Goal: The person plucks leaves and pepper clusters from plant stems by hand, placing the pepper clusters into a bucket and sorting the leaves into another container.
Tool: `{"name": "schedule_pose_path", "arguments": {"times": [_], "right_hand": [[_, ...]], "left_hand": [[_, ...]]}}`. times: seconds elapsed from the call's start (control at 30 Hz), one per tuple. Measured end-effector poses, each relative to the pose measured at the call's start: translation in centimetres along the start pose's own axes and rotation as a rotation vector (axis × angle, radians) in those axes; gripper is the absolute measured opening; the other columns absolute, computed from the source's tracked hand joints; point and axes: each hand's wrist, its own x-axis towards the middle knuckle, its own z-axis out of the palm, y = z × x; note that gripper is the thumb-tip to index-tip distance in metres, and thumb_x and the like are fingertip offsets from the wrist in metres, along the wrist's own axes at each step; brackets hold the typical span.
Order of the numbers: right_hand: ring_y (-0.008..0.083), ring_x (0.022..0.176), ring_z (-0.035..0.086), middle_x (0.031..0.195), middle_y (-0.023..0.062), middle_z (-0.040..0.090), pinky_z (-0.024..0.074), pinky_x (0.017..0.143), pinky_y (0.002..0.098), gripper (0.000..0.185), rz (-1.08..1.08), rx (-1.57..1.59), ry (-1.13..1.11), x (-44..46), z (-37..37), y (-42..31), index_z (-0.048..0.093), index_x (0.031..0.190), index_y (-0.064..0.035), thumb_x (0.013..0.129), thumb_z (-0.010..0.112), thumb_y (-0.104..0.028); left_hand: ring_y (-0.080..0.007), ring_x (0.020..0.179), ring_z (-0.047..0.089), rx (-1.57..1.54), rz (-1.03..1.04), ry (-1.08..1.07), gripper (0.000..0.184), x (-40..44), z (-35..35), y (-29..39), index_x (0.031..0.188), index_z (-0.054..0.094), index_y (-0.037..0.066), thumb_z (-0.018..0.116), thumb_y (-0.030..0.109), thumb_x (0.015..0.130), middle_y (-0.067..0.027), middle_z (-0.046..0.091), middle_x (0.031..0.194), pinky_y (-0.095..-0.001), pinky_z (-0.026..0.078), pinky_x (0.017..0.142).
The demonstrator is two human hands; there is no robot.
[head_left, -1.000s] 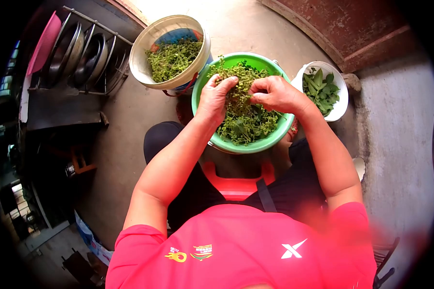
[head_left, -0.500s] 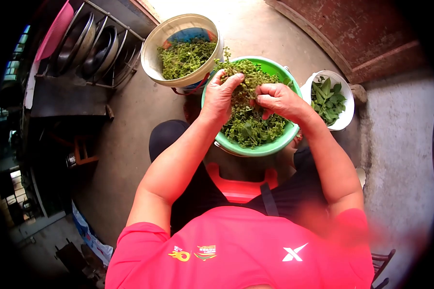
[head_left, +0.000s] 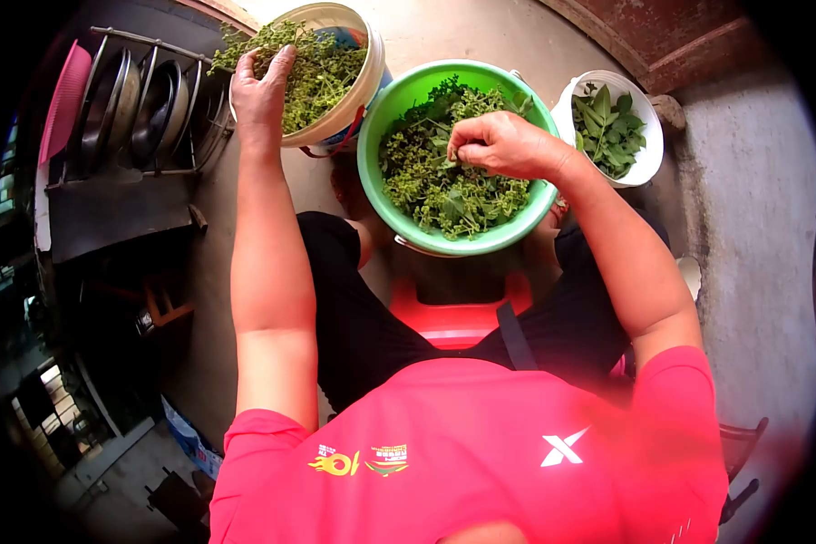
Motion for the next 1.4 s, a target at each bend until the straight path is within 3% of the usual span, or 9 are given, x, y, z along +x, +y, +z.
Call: {"name": "schedule_pose_path", "arguments": {"times": [0.1, 0.27, 0.43, 0.57, 0.67, 0.97, 1.1, 1.2, 1.4], "right_hand": [[0.0122, 0.064, 0.058, 0.072, 0.0044, 0.062, 0.0493, 0.061, 0.0277, 0.019, 0.088, 0.185, 0.155, 0.1, -1.7, 0.6, 0.066, 0.094, -0.0062, 0.082, 0.055, -0.016], [0.0055, 0.069, 0.056, 0.075, -0.0024, 0.056, 0.0514, 0.061, 0.0213, 0.019, 0.122, 0.747, 0.505, -0.3, -5.5, 2.4, 0.064, 0.101, -0.0062, 0.091, 0.052, -0.017], [0.0158, 0.078, 0.063, 0.088, 0.0072, 0.062, 0.0548, 0.067, 0.0286, 0.019, 0.06, 1.098, 0.557, -0.4, -6.3, 4.4, 0.059, 0.1, -0.002, 0.091, 0.047, -0.012], [0.0164, 0.076, 0.064, 0.086, 0.0069, 0.063, 0.0546, 0.067, 0.0302, 0.018, 0.103, 1.099, 0.554, -0.7, -6.2, 4.2, 0.06, 0.097, -0.0027, 0.09, 0.046, -0.013], [0.0155, 0.072, 0.064, 0.083, 0.0065, 0.063, 0.055, 0.063, 0.029, 0.019, 0.131, 1.088, 0.572, -0.9, -5.9, 4.3, 0.061, 0.096, -0.004, 0.089, 0.047, -0.014], [0.0123, 0.069, 0.064, 0.082, 0.0049, 0.063, 0.0544, 0.061, 0.0263, 0.018, 0.116, 1.065, 0.633, -2.3, -6.3, 4.3, 0.062, 0.098, -0.0038, 0.09, 0.049, -0.014], [0.0124, 0.067, 0.063, 0.083, 0.0048, 0.063, 0.0534, 0.06, 0.0248, 0.018, 0.095, 1.112, 0.603, -2.7, -6.5, 4.6, 0.062, 0.098, -0.0034, 0.09, 0.048, -0.013], [0.0119, 0.068, 0.062, 0.084, 0.0046, 0.063, 0.0535, 0.06, 0.0246, 0.018, 0.092, 1.096, 0.589, -2.8, -6.7, 4.6, 0.061, 0.099, -0.0031, 0.09, 0.048, -0.012], [0.0111, 0.069, 0.062, 0.084, 0.004, 0.062, 0.0536, 0.061, 0.0246, 0.018, 0.085, 1.076, 0.566, -2.3, -6.8, 4.6, 0.061, 0.1, -0.0035, 0.09, 0.048, -0.013]], "left_hand": [[-0.0289, 0.114, 0.052, 0.553, -0.103, -0.066, 0.075, -0.2, 0.6, -1.6, 0.126, 0.048, 0.001, 0.076, 0.042, 0.07, -0.0217, 0.049, 0.129, -0.0354, 0.042, 0.095], [-0.0207, 0.086, 0.065, 0.326, 0.059, -0.373, 0.034, -4.4, 5.6, 0.2, 0.107, 0.062, 0.003, 0.068, 0.024, 0.08, -0.0103, 0.065, 0.104, -0.0307, 0.052, 0.078], [-0.0318, 0.109, 0.055, 0.628, 0.259, -0.669, 0.044, -9.9, 12.5, -0.4, 0.119, 0.055, 0.012, 0.068, 0.02, 0.077, -0.014, 0.054, 0.12, -0.0392, 0.046, 0.092], [-0.0371, 0.109, 0.054, 0.641, 0.359, -0.613, 0.056, -11.7, 16.5, -1.0, 0.129, 0.045, 0.016, 0.066, 0.012, 0.077, -0.0197, 0.037, 0.138, -0.0421, 0.047, 0.091], [-0.0357, 0.103, 0.058, 0.686, 0.314, -0.642, 0.053, -11.5, 18.6, -1.6, 0.129, 0.045, 0.017, 0.062, 0.014, 0.079, -0.0197, 0.043, 0.134, -0.0424, 0.049, 0.086], [-0.0324, 0.083, 0.062, 0.966, 0.433, -0.768, 0.033, -11.4, 21.1, -2.1, 0.103, 0.059, 0.009, 0.061, 0.028, 0.077, -0.0134, 0.064, 0.083, -0.0451, 0.05, 0.071], [-0.0339, 0.094, 0.056, 0.999, 0.583, -0.667, 0.03, -11.8, 21.0, -2.0, 0.094, 0.061, 0.007, 0.063, 0.024, 0.069, -0.0167, 0.056, 0.099, -0.0452, 0.046, 0.082], [-0.0378, 0.094, 0.055, 0.859, 0.311, -0.866, 0.034, -12.0, 20.9, -3.0, 0.098, 0.054, 0.006, 0.063, 0.02, 0.068, -0.0204, 0.055, 0.099, -0.0445, 0.046, 0.084], [-0.0376, 0.096, 0.057, 0.702, 0.276, -0.935, 0.045, -13.2, 19.1, -2.7, 0.11, 0.046, 0.005, 0.063, 0.016, 0.069, -0.0209, 0.059, 0.101, -0.0445, 0.047, 0.083]]}}
